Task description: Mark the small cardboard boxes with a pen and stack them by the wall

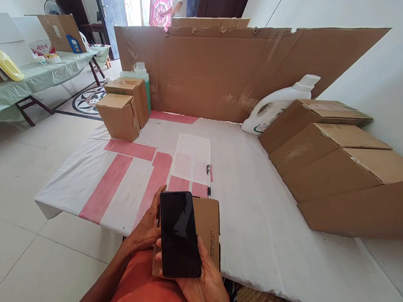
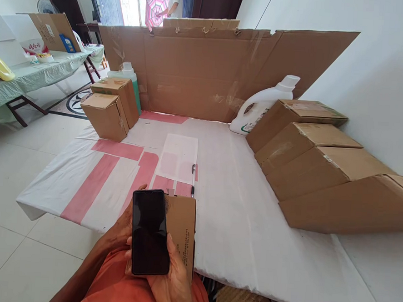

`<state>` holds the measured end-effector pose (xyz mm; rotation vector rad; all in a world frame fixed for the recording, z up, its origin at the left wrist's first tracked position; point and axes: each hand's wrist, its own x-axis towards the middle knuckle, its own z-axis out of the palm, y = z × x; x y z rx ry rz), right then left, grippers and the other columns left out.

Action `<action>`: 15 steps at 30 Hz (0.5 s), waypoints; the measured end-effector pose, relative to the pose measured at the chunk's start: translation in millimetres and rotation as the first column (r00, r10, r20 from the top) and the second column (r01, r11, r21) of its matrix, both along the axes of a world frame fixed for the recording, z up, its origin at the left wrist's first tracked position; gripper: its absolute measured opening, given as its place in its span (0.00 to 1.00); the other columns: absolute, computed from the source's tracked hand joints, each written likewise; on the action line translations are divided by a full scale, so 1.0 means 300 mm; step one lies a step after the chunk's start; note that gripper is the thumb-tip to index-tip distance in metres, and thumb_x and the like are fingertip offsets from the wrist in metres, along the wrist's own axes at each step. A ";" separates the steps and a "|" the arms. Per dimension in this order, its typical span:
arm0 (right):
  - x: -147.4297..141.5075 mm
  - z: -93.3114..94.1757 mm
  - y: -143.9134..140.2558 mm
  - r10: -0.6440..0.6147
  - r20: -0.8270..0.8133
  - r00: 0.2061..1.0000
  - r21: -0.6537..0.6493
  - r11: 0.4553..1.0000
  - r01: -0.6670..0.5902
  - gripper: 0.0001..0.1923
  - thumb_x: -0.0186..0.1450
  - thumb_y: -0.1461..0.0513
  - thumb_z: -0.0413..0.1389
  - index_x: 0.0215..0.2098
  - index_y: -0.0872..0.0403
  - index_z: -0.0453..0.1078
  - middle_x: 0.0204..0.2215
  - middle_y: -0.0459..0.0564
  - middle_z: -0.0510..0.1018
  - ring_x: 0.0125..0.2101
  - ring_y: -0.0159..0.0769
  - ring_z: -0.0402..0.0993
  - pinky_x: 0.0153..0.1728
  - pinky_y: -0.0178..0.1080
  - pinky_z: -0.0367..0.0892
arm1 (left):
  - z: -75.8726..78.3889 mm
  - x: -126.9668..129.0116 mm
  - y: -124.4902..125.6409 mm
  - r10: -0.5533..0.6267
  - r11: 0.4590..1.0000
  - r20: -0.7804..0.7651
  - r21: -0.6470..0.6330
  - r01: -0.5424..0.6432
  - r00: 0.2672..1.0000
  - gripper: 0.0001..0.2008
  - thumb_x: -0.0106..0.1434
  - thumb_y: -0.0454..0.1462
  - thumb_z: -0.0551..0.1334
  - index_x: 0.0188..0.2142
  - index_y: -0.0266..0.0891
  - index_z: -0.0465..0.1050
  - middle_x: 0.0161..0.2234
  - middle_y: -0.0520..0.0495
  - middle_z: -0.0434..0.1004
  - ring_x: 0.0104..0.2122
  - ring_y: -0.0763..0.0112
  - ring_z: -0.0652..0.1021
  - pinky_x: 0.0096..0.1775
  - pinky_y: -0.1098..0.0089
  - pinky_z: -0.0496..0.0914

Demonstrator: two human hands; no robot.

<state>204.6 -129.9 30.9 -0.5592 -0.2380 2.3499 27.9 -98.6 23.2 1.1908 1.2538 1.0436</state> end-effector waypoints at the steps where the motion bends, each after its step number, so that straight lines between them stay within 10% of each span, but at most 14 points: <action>1: 0.000 0.003 0.000 -0.004 -0.008 1.000 0.004 1.000 0.004 0.31 0.70 0.41 0.57 0.55 0.56 0.80 0.46 0.60 0.86 0.40 0.47 0.83 0.48 0.49 0.73 | -0.006 -0.001 0.000 -0.001 1.000 -0.013 0.010 0.001 1.000 0.57 0.61 0.55 0.71 0.76 0.48 0.36 0.56 0.41 0.73 0.53 0.55 0.76 0.62 0.54 0.67; 15: -0.002 0.049 0.045 0.051 -0.120 0.991 0.029 0.998 -0.048 0.29 0.69 0.43 0.55 0.48 0.58 0.83 0.42 0.61 0.85 0.39 0.51 0.82 0.45 0.54 0.75 | -0.072 -0.020 -0.002 -0.011 0.999 -0.014 0.046 0.012 1.000 0.53 0.65 0.51 0.69 0.76 0.49 0.36 0.73 0.37 0.55 0.71 0.48 0.62 0.69 0.52 0.58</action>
